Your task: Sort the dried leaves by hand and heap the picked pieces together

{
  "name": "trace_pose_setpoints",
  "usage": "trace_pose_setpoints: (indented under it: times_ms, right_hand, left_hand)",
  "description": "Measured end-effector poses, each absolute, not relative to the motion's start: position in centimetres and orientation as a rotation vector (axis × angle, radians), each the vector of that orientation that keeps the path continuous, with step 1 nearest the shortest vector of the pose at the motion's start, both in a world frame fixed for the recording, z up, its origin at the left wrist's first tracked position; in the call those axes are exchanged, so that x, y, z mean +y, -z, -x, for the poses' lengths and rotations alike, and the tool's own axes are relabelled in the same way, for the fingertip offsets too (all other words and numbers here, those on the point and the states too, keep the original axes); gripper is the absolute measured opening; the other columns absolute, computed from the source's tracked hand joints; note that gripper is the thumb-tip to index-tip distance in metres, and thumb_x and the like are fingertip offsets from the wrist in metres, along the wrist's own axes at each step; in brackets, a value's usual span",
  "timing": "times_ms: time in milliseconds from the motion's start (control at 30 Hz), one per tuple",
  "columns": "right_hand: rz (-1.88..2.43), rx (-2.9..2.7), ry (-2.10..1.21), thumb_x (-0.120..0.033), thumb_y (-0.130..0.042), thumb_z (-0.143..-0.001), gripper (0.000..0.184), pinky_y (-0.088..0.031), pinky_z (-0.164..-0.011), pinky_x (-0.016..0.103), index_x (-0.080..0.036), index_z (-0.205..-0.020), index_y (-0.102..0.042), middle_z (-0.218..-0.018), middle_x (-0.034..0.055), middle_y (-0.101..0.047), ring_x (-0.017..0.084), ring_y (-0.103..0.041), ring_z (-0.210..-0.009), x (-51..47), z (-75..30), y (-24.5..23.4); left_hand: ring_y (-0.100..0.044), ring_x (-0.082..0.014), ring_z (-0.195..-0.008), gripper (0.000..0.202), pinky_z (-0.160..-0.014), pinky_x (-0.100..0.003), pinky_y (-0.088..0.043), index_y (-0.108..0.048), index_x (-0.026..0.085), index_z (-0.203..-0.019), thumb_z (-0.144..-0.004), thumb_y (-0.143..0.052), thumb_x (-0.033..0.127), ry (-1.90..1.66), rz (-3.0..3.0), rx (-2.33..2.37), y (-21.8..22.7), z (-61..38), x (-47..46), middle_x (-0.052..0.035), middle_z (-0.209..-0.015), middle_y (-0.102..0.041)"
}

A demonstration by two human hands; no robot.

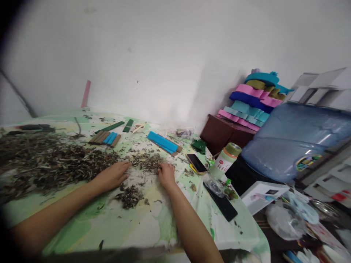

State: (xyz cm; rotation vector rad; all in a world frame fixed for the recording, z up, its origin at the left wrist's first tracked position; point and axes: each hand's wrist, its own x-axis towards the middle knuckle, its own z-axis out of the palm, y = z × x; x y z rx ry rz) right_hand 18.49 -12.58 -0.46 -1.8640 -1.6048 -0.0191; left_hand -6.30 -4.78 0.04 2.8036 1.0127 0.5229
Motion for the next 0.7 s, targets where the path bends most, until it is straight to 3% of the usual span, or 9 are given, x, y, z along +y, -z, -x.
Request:
trace_pose_setpoints:
  times_ms: [167, 367, 500, 700]
  right_hand:
    - [1.701, -1.589, -0.056, -0.007, -0.052, -0.073, 0.025, -0.045, -0.085, 0.035, -0.021, -0.086, -0.068, -0.092, 0.0048, -0.07, 0.02, -0.061, -0.091, -12.3, -17.8, 0.7]
    - [1.586, -1.482, -0.114, -0.009, -0.053, -0.071, 0.019, -0.049, -0.076, 0.034, -0.018, -0.082, -0.066, -0.084, 0.0056, -0.069, 0.019, -0.062, -0.079, -10.3, -18.1, 0.2]
    - [1.513, -1.46, -0.144, -0.011, -0.054, -0.07, 0.016, -0.049, -0.076, 0.033, -0.018, -0.079, -0.064, -0.081, 0.004, -0.068, 0.018, -0.061, -0.077, -8.1, -18.1, -0.4]
    - [1.407, -1.468, -0.17, -0.01, -0.053, -0.07, 0.015, -0.05, -0.074, 0.031, -0.018, -0.079, -0.062, -0.08, 0.0039, -0.067, 0.017, -0.061, -0.075, -7.7, -17.1, 0.1]
  left_hand:
    - [-0.05, -0.0277, -0.116, 0.036, -0.101, -0.041, -0.037, -0.059, 0.015, -0.113, -0.081, -0.045, 0.022, -0.599, -2.746, 0.951, 0.4, 6.0, -4.2, -0.014, -0.123, -0.057]
    - [-0.047, -0.0266, -0.121, 0.038, -0.104, -0.04, -0.034, -0.059, 0.012, -0.114, -0.079, -0.045, 0.017, -0.537, -2.721, 0.891, -0.4, 3.4, -3.9, -0.016, -0.127, -0.054]
    - [-0.046, -0.0257, -0.122, 0.037, -0.106, -0.04, -0.032, -0.059, 0.014, -0.113, -0.078, -0.048, 0.02, -0.77, -2.542, 0.862, -1.2, 1.0, -3.0, -0.0141, -0.127, -0.055]
    - [-0.062, -0.0212, -0.091, 0.031, -0.082, -0.032, -0.049, -0.061, 0.014, -0.103, -0.082, -0.048, 0.034, -0.896, -2.352, 0.827, -1.7, -0.3, -3.2, -0.0101, -0.099, -0.066]
